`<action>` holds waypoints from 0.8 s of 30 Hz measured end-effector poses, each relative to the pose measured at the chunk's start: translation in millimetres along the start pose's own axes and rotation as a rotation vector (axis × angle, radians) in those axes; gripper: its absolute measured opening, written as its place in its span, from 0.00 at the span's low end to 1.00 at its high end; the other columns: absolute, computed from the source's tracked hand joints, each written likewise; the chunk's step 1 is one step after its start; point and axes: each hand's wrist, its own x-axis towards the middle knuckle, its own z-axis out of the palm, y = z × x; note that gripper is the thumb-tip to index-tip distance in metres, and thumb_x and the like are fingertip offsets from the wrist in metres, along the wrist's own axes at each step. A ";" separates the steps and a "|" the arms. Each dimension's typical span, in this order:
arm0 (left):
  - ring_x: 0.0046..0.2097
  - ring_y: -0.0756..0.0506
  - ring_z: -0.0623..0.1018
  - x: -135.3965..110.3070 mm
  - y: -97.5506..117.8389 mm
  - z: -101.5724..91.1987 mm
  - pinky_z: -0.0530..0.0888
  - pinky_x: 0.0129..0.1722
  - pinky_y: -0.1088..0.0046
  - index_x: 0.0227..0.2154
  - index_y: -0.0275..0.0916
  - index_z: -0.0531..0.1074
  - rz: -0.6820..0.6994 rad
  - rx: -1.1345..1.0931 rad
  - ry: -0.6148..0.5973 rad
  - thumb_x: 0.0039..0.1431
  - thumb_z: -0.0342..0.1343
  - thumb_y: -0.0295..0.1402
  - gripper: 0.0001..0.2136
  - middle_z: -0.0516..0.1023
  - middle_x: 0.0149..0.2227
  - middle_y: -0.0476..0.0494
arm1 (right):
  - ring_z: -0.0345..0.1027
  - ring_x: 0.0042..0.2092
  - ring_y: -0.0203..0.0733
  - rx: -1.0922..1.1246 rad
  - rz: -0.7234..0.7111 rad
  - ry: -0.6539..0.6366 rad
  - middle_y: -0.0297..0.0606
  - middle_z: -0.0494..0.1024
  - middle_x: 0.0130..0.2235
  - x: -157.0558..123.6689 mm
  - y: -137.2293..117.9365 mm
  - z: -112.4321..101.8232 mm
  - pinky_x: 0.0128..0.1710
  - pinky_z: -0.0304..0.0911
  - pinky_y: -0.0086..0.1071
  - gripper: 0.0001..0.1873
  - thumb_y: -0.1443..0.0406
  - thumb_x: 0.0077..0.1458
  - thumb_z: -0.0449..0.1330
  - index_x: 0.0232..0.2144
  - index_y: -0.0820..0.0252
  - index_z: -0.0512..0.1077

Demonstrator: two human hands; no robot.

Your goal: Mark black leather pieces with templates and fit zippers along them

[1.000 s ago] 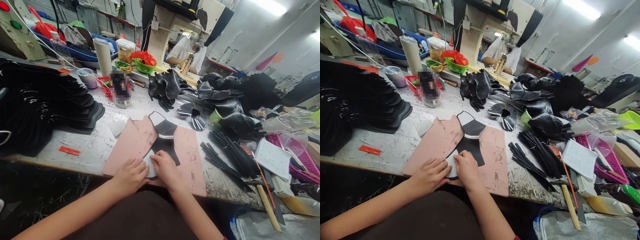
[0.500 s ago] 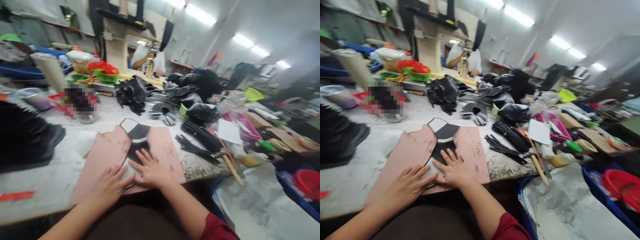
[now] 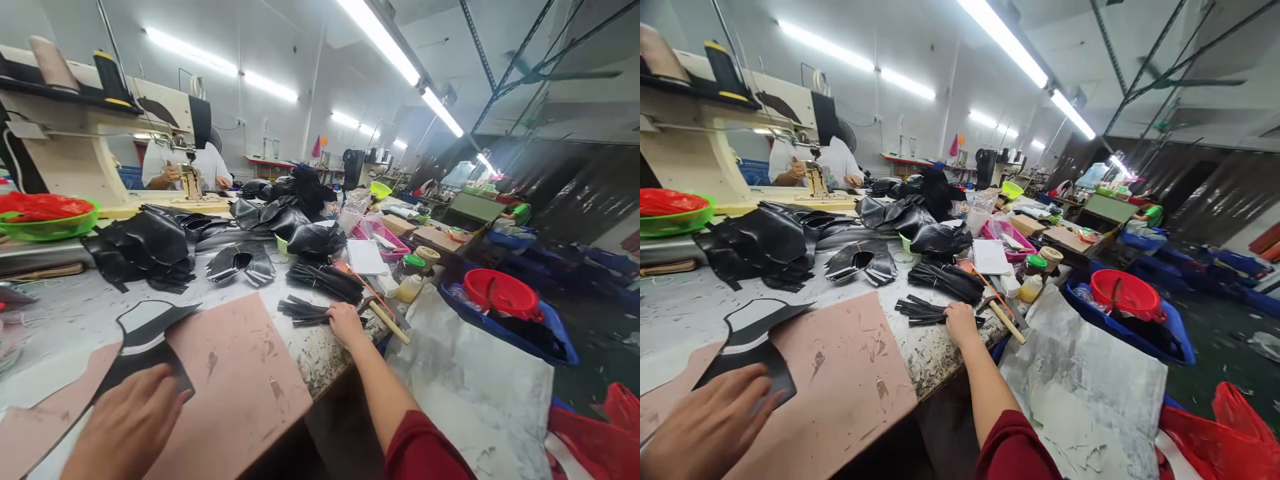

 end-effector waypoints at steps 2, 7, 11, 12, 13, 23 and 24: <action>0.38 0.38 0.72 38.3 29.5 9.0 0.65 0.37 0.60 0.28 0.36 0.72 0.109 0.058 -0.006 0.56 0.45 0.30 0.10 0.74 0.37 0.35 | 0.65 0.40 0.46 0.066 0.015 0.025 0.43 0.75 0.35 6.0 11.4 0.5 0.43 0.55 0.39 0.08 0.71 0.48 0.53 0.27 0.62 0.73; 0.46 0.39 0.70 118.5 101.0 53.5 0.65 0.41 0.63 0.33 0.35 0.70 0.281 -0.127 -0.344 0.55 0.51 0.33 0.07 0.72 0.45 0.35 | 0.67 0.36 0.45 0.275 0.103 0.158 0.42 0.75 0.33 10.4 19.9 11.3 0.37 0.60 0.37 0.11 0.63 0.51 0.50 0.32 0.62 0.70; 0.47 0.39 0.69 154.7 130.6 95.3 0.64 0.42 0.64 0.39 0.35 0.70 0.281 -0.179 -0.445 0.53 0.53 0.42 0.16 0.72 0.45 0.35 | 0.68 0.35 0.44 0.440 0.120 0.274 0.40 0.75 0.32 9.2 28.1 17.8 0.37 0.63 0.36 0.11 0.60 0.47 0.52 0.30 0.60 0.70; 0.45 0.39 0.70 158.4 134.3 102.8 0.65 0.40 0.64 0.37 0.34 0.70 0.260 -0.182 -0.468 0.53 0.53 0.43 0.17 0.73 0.42 0.35 | 0.68 0.35 0.44 0.475 0.134 0.319 0.41 0.75 0.31 9.0 32.9 17.6 0.37 0.63 0.36 0.12 0.59 0.47 0.53 0.29 0.60 0.69; 0.42 0.39 0.71 160.4 137.0 108.5 0.65 0.39 0.64 0.36 0.33 0.71 0.237 -0.185 -0.488 0.53 0.52 0.44 0.18 0.74 0.38 0.35 | 0.68 0.35 0.44 0.505 0.161 0.377 0.41 0.75 0.32 8.9 39.1 16.6 0.37 0.63 0.36 0.13 0.57 0.47 0.52 0.29 0.60 0.69; 0.42 0.40 0.72 157.2 135.3 119.8 0.66 0.40 0.65 0.40 0.33 0.69 0.012 -0.283 -0.537 0.57 0.45 0.46 0.20 0.73 0.41 0.36 | 0.69 0.35 0.47 0.620 0.699 1.020 0.43 0.67 0.38 -3.2 101.4 -16.7 0.26 0.66 0.40 0.20 0.51 0.52 0.40 0.43 0.53 0.55; 0.43 0.39 0.71 156.6 134.5 120.2 0.65 0.41 0.64 0.39 0.33 0.69 -0.009 -0.290 -0.535 0.56 0.45 0.46 0.20 0.73 0.41 0.36 | 0.69 0.37 0.48 0.631 0.731 1.048 0.44 0.67 0.39 -5.3 100.6 -22.5 0.27 0.66 0.42 0.19 0.53 0.52 0.40 0.43 0.52 0.53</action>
